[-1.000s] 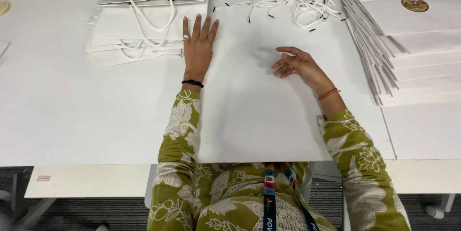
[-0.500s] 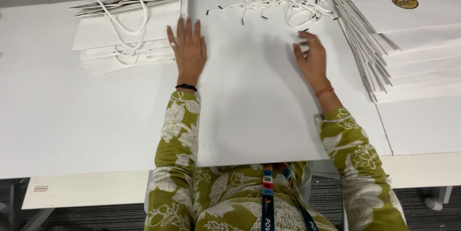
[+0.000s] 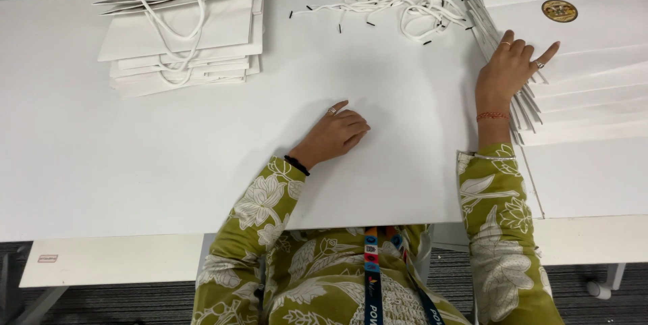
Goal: Threading and attaching rope handles to paper shopping bags at a work table.
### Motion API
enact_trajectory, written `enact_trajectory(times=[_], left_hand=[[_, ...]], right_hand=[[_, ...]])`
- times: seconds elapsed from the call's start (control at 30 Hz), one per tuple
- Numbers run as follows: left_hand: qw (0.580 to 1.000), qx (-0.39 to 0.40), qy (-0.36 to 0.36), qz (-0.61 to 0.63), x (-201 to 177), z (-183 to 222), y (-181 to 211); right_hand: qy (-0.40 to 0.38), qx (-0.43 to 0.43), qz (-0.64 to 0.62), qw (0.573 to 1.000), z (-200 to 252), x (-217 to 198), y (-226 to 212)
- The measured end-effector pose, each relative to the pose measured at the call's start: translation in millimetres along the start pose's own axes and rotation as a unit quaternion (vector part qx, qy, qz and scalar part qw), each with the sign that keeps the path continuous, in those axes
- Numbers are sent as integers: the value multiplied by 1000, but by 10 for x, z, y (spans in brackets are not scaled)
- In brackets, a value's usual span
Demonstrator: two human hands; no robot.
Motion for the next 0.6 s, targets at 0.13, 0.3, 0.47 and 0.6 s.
enact_trajectory(times=[0.13, 0.3, 0.47, 0.6], left_hand=[[1000, -5, 28, 4, -93, -3, -5], [996, 27, 90, -8, -217, -19, 69], [993, 17, 119, -11, -274, -14, 59], [975, -68, 176, 116, -331, 64, -150]], right_hand=[[97, -18, 41, 994, -23, 90, 87], [280, 25, -190, 941, 190, -701, 243], [384, 22, -369, 846, 314, -1173, 306], [388, 13, -699, 600, 308, -1213, 594]])
Point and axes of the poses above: each hand's wrist, its own z-axis away from the middle knuckle, its own x-axis out of the palm, y = z × x, the point moved 7 cm from there along -z, towards the middle knuckle, and after that the axes turned 8 degrees about z, right-handed, at the moved point
